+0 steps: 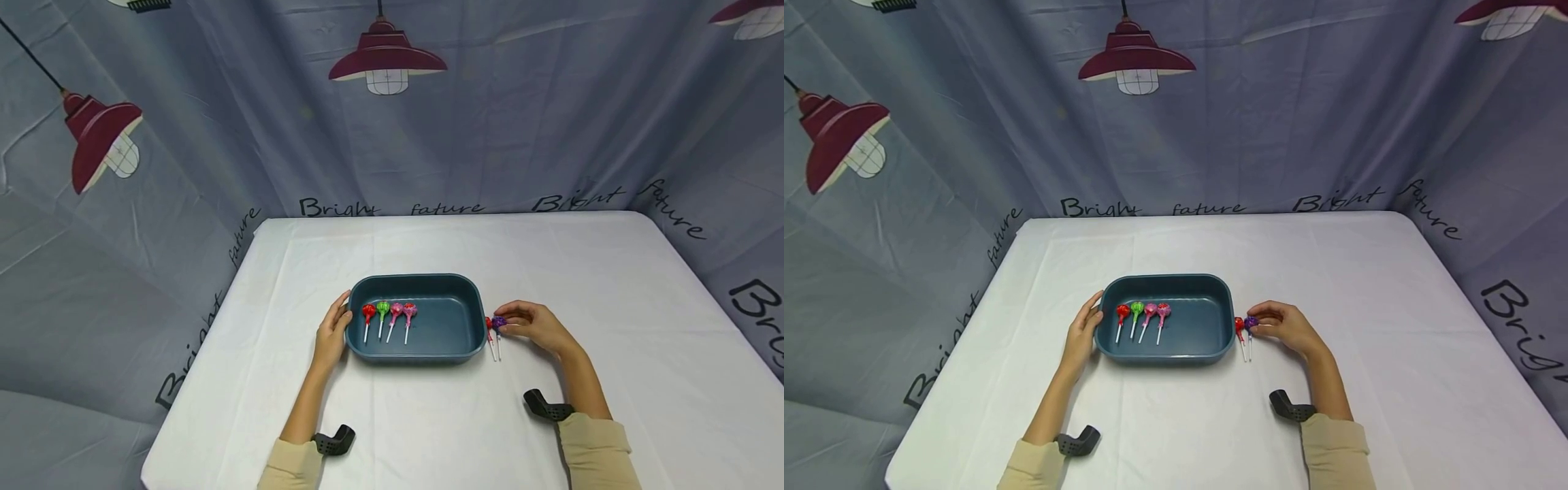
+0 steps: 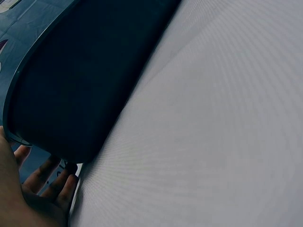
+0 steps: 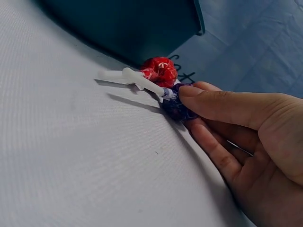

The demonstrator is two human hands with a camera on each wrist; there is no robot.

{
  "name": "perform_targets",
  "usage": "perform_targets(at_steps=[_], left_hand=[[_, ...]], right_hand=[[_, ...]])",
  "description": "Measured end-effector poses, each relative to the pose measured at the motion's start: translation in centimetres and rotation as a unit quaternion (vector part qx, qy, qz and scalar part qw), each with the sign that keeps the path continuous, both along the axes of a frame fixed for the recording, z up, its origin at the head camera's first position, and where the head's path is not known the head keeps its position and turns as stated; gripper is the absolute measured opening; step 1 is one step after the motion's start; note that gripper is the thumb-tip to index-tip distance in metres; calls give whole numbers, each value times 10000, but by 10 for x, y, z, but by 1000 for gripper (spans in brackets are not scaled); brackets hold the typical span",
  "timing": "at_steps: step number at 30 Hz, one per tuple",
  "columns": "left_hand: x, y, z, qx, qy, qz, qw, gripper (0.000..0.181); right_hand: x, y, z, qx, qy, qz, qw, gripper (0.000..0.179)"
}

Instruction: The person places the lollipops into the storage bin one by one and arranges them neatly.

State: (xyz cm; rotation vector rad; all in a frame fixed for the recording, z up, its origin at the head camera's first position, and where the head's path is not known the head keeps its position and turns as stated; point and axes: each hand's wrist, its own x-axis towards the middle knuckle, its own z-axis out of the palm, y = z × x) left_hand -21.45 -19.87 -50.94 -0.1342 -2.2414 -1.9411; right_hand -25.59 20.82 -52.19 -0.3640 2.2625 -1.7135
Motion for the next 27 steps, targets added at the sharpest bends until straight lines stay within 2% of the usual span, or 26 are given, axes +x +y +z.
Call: perform_targets(at_steps=[5, 11, 16, 23, 27], left_hand=[[-8, -4, -20, 134, 23, 69, 9999, 41], [-10, -3, -24, 104, 107, 125, 9998, 41], [-9, -3, -18, 203, -25, 72, 9998, 42], [1, 2, 4, 88, -74, 24, 9999, 43], [3, 2, 6, 43, -127, 53, 9999, 42]], right_hand=[[0, 0, 1, 55, 103, 1, 9999, 38], [0, 4, 2, 0, 196, -127, 9997, 38], [1, 9, 7, -183, 258, -287, 9991, 44], [2, 1, 28, -114, 395, -501, 9979, 47], [0, -10, 43, -302, 406, -459, 9977, 43]])
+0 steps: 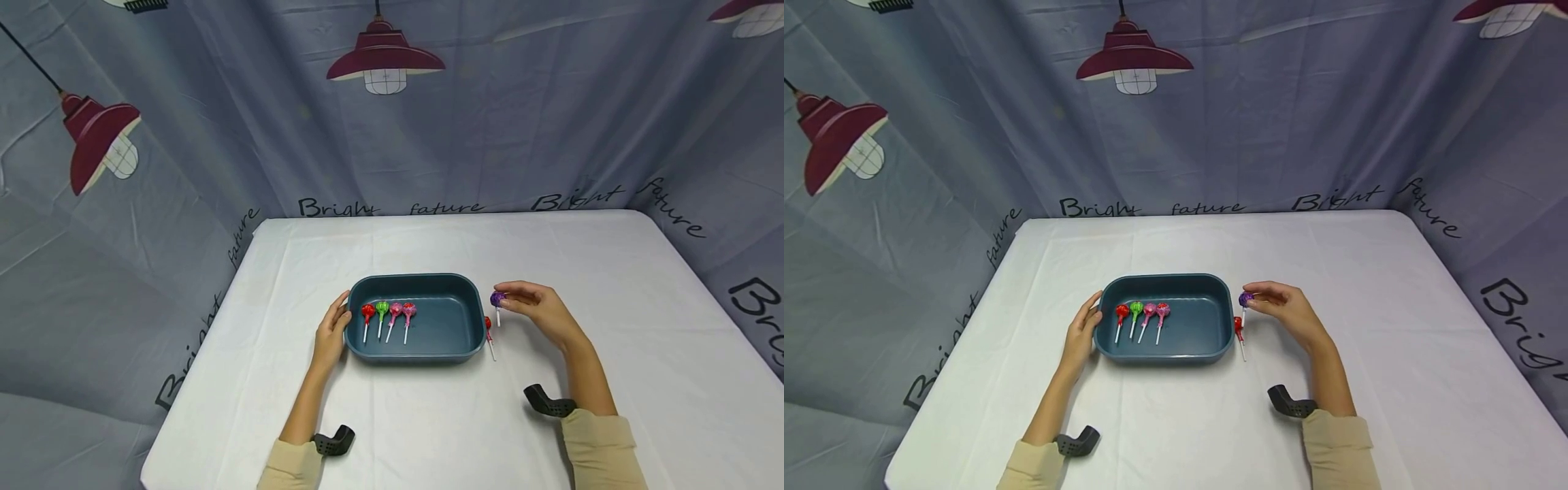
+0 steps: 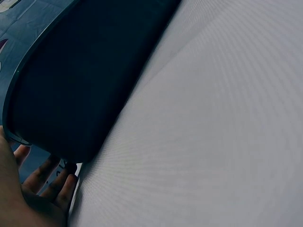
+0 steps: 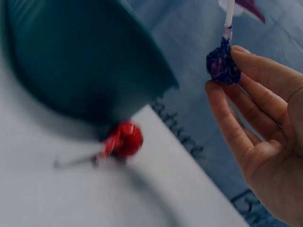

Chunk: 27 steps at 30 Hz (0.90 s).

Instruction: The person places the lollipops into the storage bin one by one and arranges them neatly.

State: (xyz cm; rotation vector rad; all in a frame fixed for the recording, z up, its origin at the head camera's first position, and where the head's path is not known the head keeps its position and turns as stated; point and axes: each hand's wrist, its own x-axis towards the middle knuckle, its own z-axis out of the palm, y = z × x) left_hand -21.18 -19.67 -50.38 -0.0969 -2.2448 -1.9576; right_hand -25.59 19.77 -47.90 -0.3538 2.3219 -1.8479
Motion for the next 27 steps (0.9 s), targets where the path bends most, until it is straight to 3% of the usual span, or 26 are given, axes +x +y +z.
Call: perform_targets(at_steps=[6, 11, 15, 18, 21, 27], left_hand=[[0, 0, 0, 52, -23, -40, 10000, 42], [1, -1, -1, 100, -49, -55, 9999, 42], [-4, -3, -13, 140, 2, -11, 9999, 42], [-2, -2, -10, 118, 21, -1, 9999, 42], [3, 2, 2, 64, -12, -37, 10000, 43], [3, 1, 2, 58, -5, -22, 10000, 42]], right_hand=[[-4, -25, 20, -217, 235, 311, 9990, 36], [-9, -51, 28, -166, 370, 536, 9977, 34], [-10, -75, 33, -22, 395, 683, 9969, 32], [-13, -91, 31, 25, 352, 798, 9962, 32], [-18, -104, 24, -21, 385, 830, 9958, 33], [-25, -120, 5, 16, 637, 692, 9956, 35]])
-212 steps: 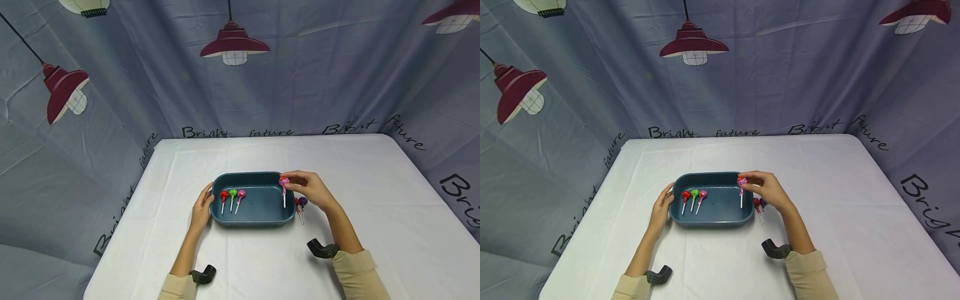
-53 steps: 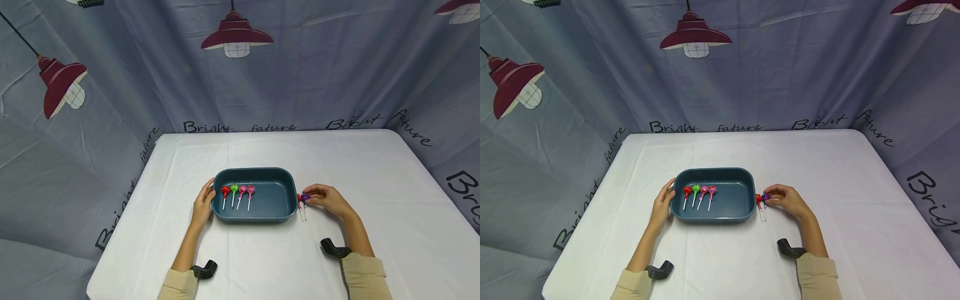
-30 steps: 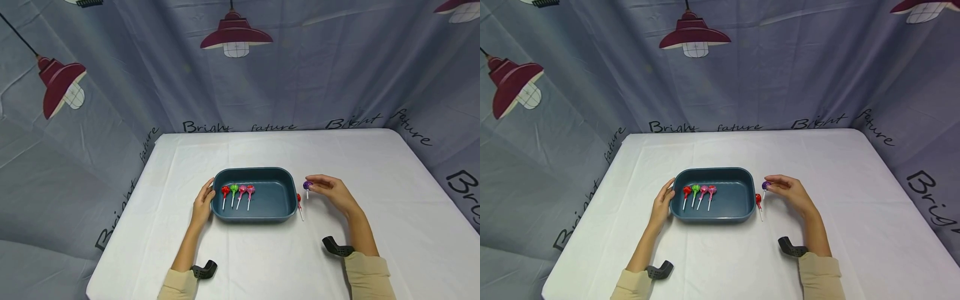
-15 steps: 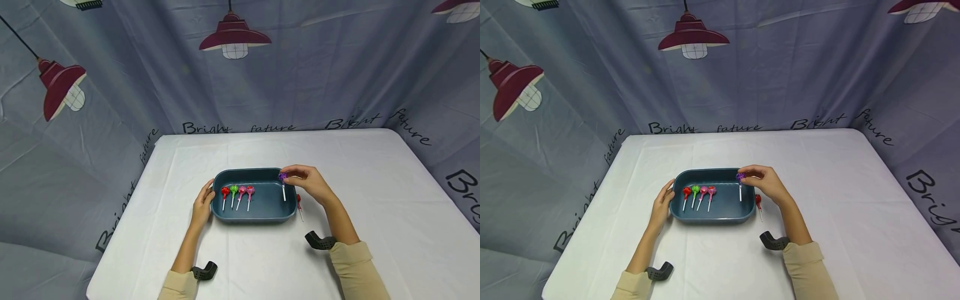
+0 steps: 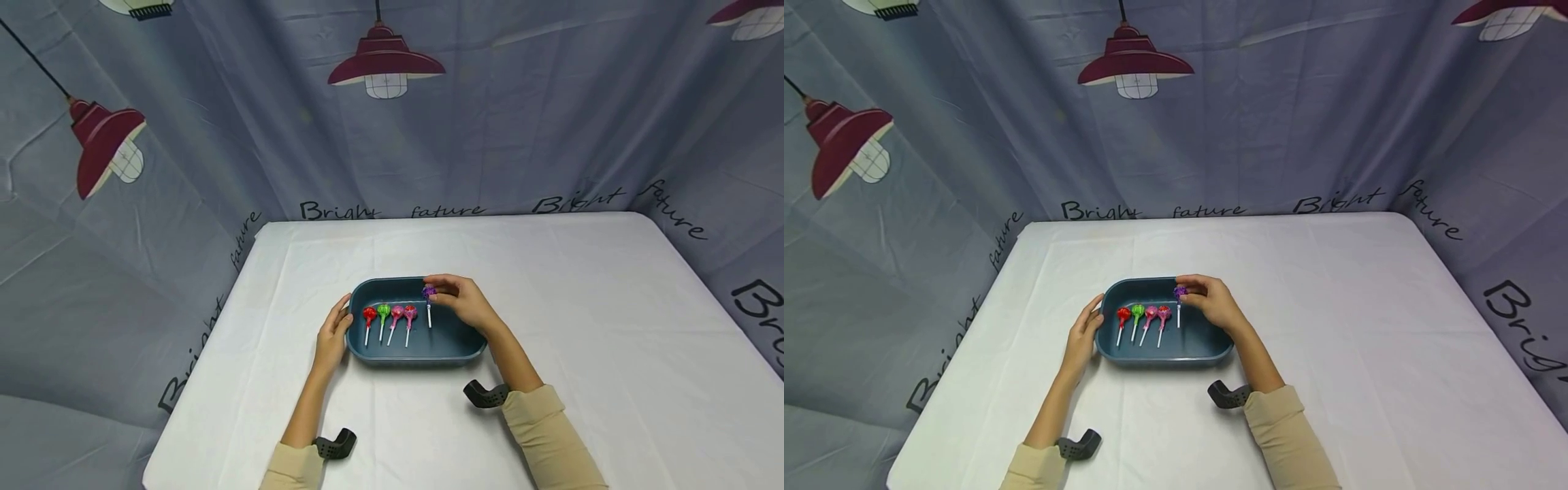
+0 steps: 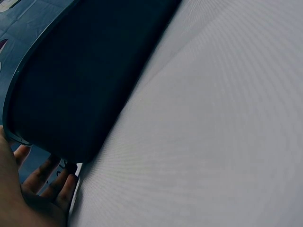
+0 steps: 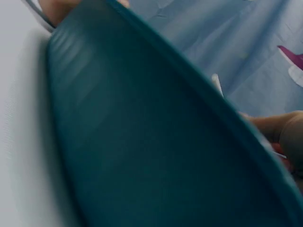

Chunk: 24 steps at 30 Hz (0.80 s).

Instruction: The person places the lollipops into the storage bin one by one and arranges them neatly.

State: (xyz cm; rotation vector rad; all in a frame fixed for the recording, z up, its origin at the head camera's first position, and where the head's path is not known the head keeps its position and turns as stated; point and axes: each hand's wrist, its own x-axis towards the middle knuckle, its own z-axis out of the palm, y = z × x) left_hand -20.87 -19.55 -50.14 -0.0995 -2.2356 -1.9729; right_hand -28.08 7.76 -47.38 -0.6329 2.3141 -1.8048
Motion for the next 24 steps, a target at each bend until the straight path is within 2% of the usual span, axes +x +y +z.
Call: perform_targets(at_steps=[6, 11, 16, 19, 24], left_hand=[[2, 0, 0, -42, -31, 35, 10000, 42], [2, 0, 1, -68, -43, 10, 10000, 43], [0, 0, 1, -61, -30, 10, 10000, 43], [-1, 0, -2, -64, 15, 13, 10000, 42], [-8, -4, -19, 55, -46, 62, 10000, 42]], right_hand=[[0, -7, -7, 449, 381, -100, 9982, 29], [0, -10, -8, 979, 642, -162, 9930, 25], [-2, -11, -10, 1481, 676, -266, 9863, 24], [-2, -11, -11, 1761, 622, -225, 9821, 23], [-2, -12, -11, 2044, 581, -53, 9771, 23]])
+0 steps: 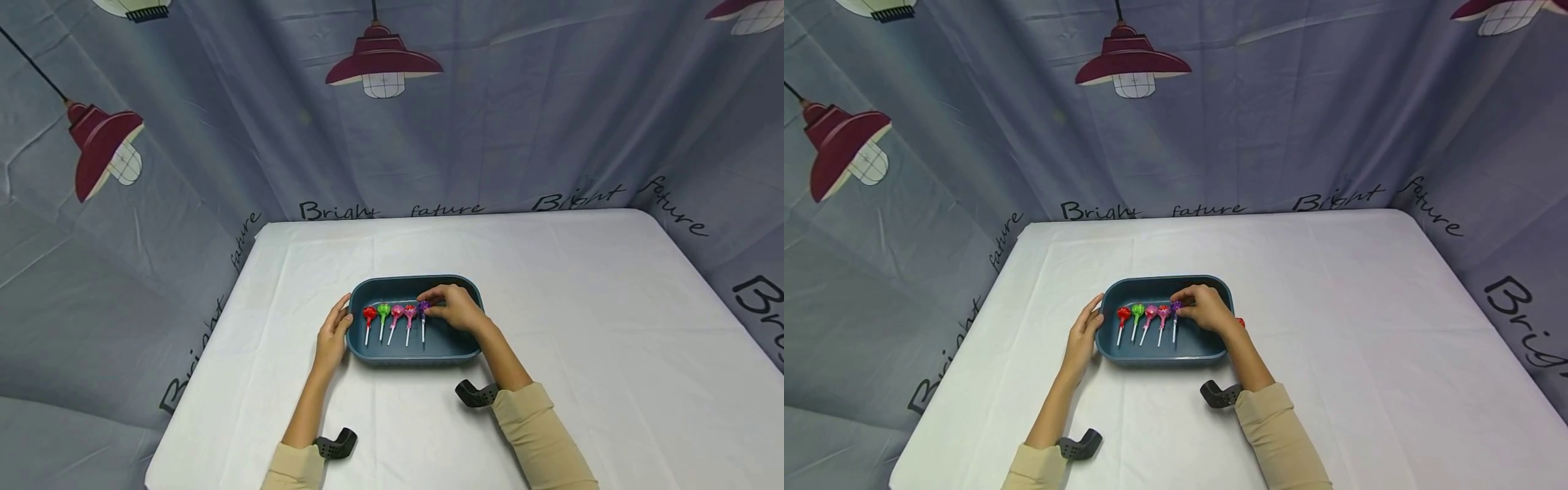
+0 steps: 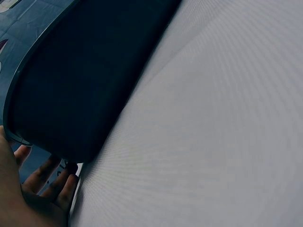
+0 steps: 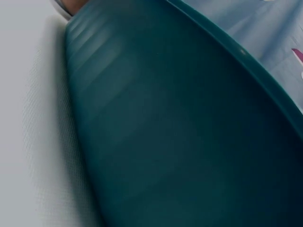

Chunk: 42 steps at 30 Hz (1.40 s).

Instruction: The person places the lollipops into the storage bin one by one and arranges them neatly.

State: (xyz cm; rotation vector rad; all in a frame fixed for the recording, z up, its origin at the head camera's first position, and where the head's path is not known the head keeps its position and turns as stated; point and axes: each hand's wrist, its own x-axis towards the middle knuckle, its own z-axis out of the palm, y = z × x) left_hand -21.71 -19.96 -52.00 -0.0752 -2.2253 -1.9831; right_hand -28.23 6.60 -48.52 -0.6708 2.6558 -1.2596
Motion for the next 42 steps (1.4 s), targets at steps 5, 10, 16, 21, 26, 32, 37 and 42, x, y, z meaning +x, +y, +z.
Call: perform_targets(at_steps=[5, 10, 16, 21, 26, 32, 37, 42], left_hand=[[-4, -1, -10, -64, 89, 84, 9999, 41], [-4, 0, -10, -43, 216, 107, 9997, 41], [-5, -1, -8, 10, 113, 58, 9999, 41], [1, 1, 6, 53, 25, -52, 10000, 42], [8, 5, 20, -55, -33, -49, 10000, 42], [8, 5, 20, -37, 13, -65, 10000, 42], [8, 5, 21, -80, -15, -43, 10000, 43], [8, 5, 21, -111, -14, -55, 9999, 43]], right_hand=[[0, -1, 2, 78, -48, 20, 10000, 23], [-2, -2, 2, 184, -48, -23, 9998, 23], [-5, -4, 1, 395, -50, 46, 9992, 21], [-6, -5, 2, 516, -46, 108, 9986, 21], [-5, -7, 1, 610, -78, 157, 9980, 21], [-6, -7, 0, 651, -29, 201, 9977, 20], [-6, -7, 1, 589, -26, 208, 9980, 20], [-7, -6, 1, 624, 23, 179, 9979, 20]])
